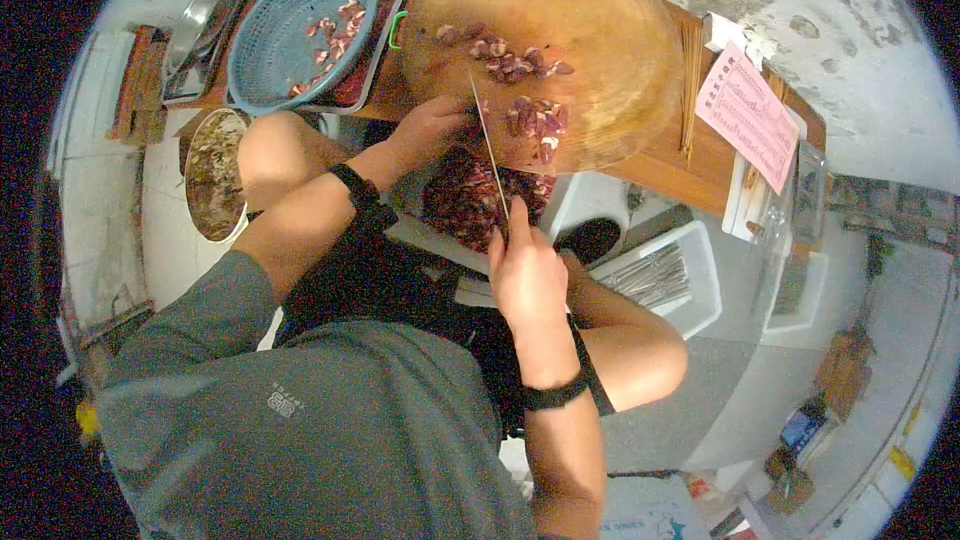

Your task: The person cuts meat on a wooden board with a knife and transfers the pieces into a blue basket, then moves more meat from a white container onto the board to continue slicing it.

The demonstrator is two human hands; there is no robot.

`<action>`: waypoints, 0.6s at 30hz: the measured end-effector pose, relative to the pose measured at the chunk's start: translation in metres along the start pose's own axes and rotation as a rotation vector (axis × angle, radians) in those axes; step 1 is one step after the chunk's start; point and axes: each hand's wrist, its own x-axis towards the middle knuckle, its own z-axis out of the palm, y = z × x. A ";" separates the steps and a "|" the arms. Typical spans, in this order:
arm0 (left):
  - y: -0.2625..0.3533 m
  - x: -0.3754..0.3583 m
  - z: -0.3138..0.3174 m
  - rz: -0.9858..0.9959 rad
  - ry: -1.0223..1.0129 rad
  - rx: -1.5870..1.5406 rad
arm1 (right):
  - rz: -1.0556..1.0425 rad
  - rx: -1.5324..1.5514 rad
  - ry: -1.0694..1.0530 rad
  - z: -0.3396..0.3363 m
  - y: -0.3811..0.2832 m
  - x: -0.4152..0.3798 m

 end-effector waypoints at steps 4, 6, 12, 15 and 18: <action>0.000 0.002 -0.001 0.042 -0.006 0.061 | -0.001 -0.043 0.032 0.029 -0.002 0.029; -0.001 0.000 0.003 -0.047 -0.031 -0.051 | 0.017 -0.098 0.038 0.032 -0.008 0.027; -0.004 0.005 0.004 -0.025 -0.017 -0.111 | 0.121 -0.024 0.032 0.012 -0.004 -0.010; 0.006 0.014 0.002 0.013 -0.048 0.015 | 0.087 -0.070 0.109 0.011 0.015 -0.019; 0.007 0.036 0.004 -0.057 -0.071 -0.031 | 0.038 0.058 0.277 -0.001 0.018 -0.022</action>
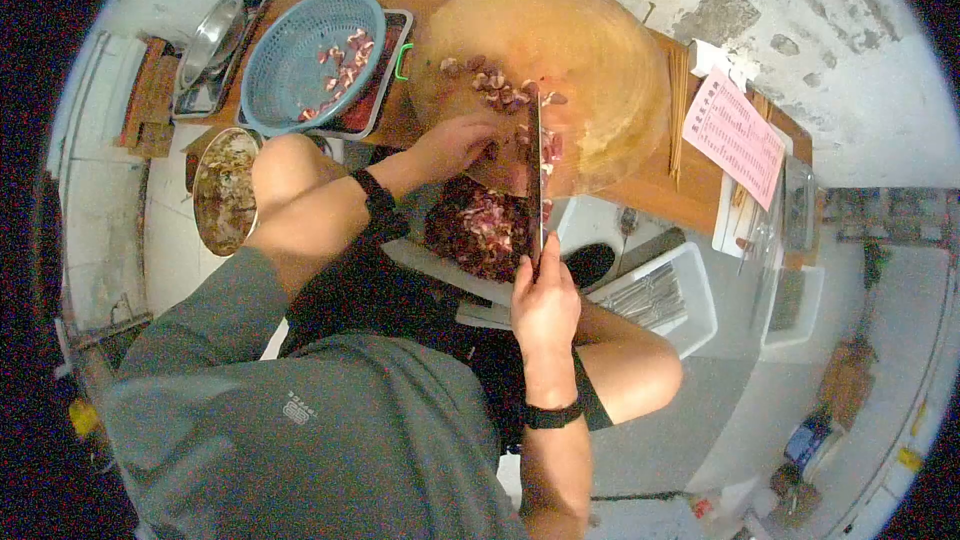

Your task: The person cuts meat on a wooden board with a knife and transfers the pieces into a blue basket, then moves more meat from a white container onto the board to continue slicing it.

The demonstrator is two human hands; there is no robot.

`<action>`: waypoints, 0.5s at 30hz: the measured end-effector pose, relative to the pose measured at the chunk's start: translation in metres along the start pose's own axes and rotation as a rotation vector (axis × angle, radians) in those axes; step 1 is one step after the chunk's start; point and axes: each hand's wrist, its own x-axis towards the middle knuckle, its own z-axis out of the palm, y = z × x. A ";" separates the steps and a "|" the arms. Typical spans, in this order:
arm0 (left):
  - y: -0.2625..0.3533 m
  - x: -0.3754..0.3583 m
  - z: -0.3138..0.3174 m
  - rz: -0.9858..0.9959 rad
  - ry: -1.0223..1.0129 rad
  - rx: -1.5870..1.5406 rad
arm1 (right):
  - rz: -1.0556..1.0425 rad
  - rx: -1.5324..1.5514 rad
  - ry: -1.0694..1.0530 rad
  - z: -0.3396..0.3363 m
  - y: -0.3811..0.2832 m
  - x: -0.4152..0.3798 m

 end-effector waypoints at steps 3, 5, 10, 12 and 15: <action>-0.015 0.026 -0.007 0.043 0.055 0.100 | 0.006 0.038 -0.056 -0.011 0.002 -0.007; -0.027 0.040 -0.010 0.115 0.103 0.213 | -0.019 0.045 -0.060 -0.013 0.001 -0.015; -0.039 0.061 -0.019 0.193 -0.276 0.487 | 0.027 0.069 -0.213 -0.009 -0.002 -0.023; -0.038 0.066 -0.020 0.181 -0.301 0.502 | 0.051 0.070 -0.221 -0.006 -0.003 -0.019; -0.032 0.063 -0.025 0.166 -0.318 0.514 | 0.103 0.127 -0.164 -0.004 -0.003 -0.015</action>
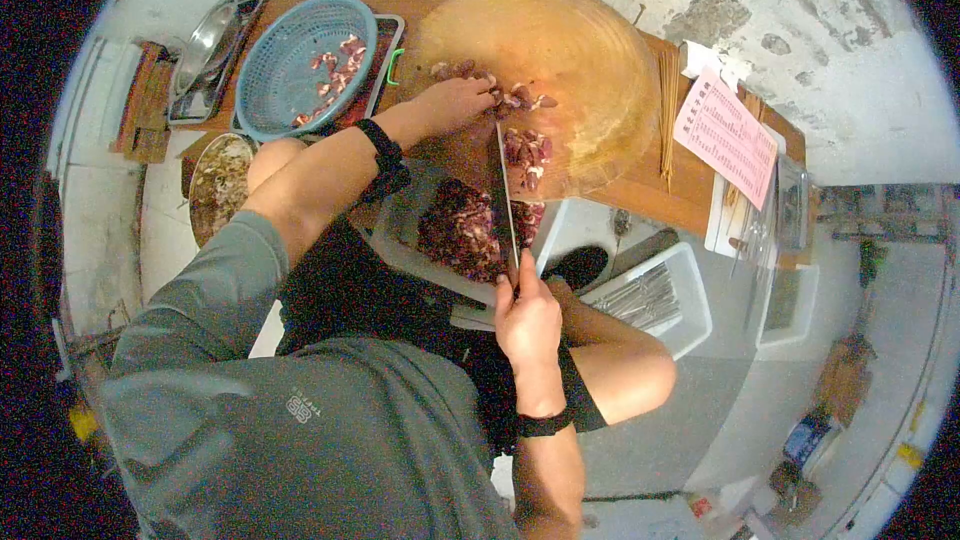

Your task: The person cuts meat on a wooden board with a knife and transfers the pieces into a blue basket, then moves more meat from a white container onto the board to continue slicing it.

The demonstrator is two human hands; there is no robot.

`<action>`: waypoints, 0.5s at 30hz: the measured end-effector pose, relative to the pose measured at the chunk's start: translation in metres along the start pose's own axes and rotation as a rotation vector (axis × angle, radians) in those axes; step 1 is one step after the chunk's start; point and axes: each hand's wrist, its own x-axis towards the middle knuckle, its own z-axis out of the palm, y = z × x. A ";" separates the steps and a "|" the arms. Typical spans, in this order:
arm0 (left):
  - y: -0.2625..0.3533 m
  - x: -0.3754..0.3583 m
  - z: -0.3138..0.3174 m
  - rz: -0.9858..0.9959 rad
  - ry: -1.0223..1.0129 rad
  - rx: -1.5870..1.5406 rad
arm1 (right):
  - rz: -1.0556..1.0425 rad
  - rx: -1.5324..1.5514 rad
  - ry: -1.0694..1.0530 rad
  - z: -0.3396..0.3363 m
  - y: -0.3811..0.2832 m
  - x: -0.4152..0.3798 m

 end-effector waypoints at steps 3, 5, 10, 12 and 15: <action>0.015 -0.011 -0.012 -0.007 -0.027 -0.080 | -0.009 -0.006 0.045 -0.001 0.008 0.000; 0.026 -0.028 -0.005 -0.016 -0.070 -0.163 | 0.000 -0.015 0.029 -0.004 0.008 -0.002; 0.050 -0.070 0.025 0.058 0.225 -0.301 | 0.025 -0.005 -0.005 -0.005 0.005 -0.003; 0.052 -0.076 0.029 0.069 0.277 -0.321 | -0.008 -0.016 -0.003 -0.007 0.002 -0.004; 0.055 -0.078 0.031 0.088 0.380 -0.326 | -0.014 -0.009 -0.031 -0.011 -0.006 -0.007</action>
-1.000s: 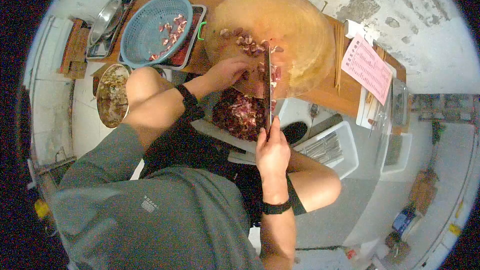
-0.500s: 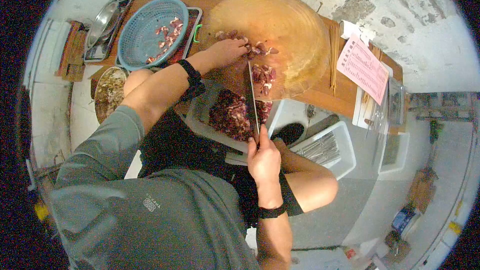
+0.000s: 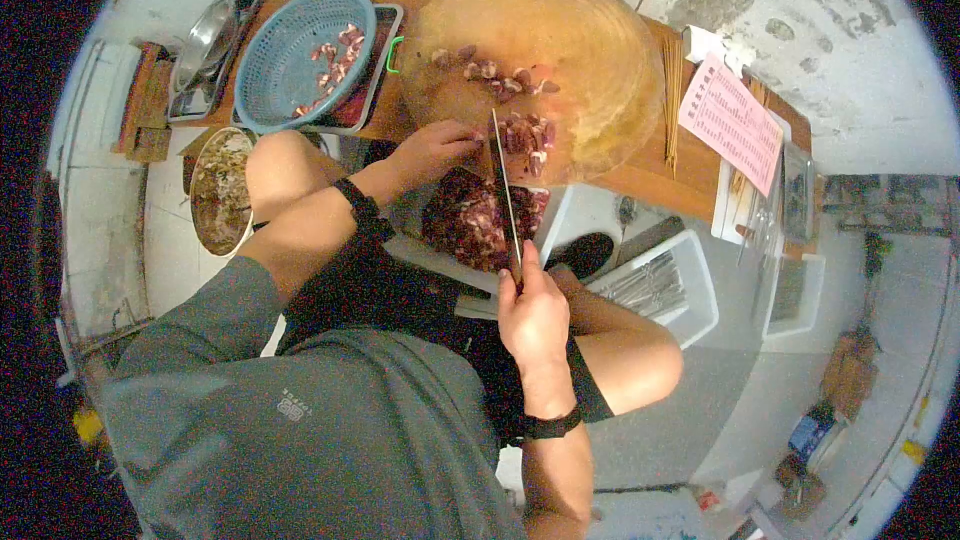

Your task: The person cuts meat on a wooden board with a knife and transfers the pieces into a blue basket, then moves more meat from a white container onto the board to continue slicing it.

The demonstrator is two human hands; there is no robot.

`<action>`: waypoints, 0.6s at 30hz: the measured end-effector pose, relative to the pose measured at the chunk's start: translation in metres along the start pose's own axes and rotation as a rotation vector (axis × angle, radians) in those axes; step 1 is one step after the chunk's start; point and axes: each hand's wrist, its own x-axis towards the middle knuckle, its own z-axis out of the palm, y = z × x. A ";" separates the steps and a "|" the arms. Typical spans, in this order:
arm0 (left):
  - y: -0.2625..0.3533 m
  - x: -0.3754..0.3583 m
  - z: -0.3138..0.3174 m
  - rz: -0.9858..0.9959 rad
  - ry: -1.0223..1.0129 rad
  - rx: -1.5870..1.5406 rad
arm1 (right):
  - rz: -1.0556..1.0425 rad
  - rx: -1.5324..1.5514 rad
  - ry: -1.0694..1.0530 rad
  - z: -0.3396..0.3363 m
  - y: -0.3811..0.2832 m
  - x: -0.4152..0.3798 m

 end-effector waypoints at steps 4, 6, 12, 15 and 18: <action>0.001 0.000 0.008 -0.044 0.067 0.005 | -0.028 -0.017 0.013 0.003 -0.008 -0.004; 0.001 0.001 0.005 -0.032 0.070 -0.011 | -0.017 -0.031 0.013 0.007 -0.009 -0.008; 0.005 0.001 -0.002 -0.045 0.056 -0.018 | -0.026 -0.076 -0.022 0.007 -0.016 -0.012; -0.001 -0.001 0.004 -0.074 0.010 -0.063 | 0.000 -0.088 -0.057 0.009 -0.015 -0.014; -0.003 0.000 0.005 -0.077 0.002 -0.084 | 0.010 -0.072 -0.060 0.013 -0.016 -0.010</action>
